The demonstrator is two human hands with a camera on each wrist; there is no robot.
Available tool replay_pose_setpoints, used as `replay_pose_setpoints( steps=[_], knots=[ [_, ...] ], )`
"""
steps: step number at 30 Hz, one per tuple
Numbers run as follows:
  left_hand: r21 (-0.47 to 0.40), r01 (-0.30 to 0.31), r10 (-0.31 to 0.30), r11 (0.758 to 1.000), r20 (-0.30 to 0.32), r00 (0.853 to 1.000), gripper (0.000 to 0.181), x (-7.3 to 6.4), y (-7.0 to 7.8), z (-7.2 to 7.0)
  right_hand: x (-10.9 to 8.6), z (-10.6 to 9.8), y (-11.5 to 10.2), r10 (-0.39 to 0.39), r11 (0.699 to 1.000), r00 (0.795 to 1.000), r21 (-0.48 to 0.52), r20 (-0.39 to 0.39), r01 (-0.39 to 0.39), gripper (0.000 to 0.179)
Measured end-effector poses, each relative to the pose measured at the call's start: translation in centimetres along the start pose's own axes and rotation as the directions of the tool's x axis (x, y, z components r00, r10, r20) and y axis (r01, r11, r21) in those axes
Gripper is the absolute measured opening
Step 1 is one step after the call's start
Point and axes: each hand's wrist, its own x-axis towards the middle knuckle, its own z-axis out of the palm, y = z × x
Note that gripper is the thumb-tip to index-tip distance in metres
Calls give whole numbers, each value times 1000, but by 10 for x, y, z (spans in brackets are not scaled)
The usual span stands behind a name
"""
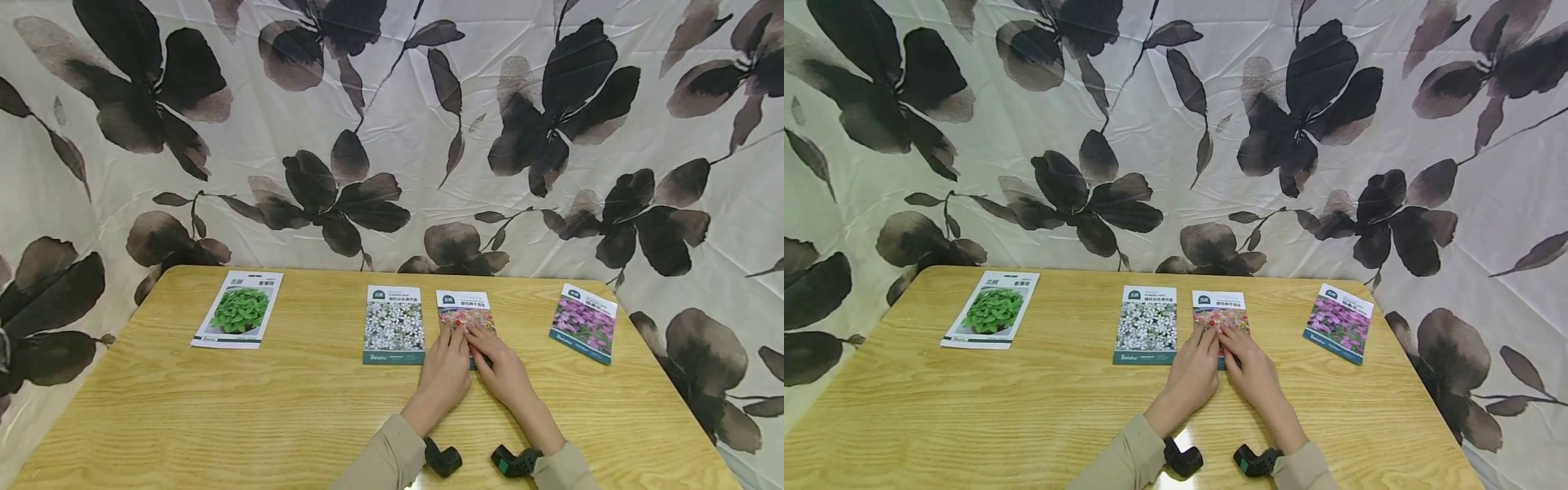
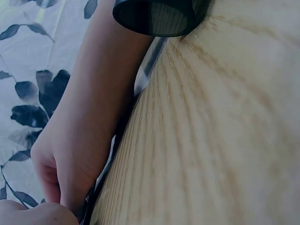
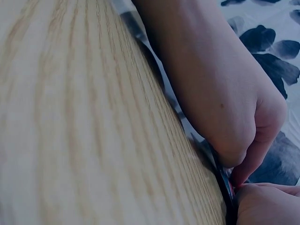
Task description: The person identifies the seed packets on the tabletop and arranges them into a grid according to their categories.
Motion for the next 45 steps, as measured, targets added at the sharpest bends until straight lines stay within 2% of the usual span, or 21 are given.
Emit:
replay_pose_setpoints(
  steps=[13,27,36,45],
  knots=[
    [36,10,-10,999,6,1000,55,0,1,-1,0,1,1,0,1000,1000,0,0,0,37],
    [38,27,-30,999,70,997,56,1,1,-3,0,1,2,0,1000,999,21,48,-1,39],
    [39,27,-29,999,48,998,54,1,2,-2,-1,2,4,29,1000,997,11,73,-30,40],
    [29,15,-14,999,-29,999,48,1,1,2,-1,1,3,24,1000,998,0,61,-24,39]
  ],
)
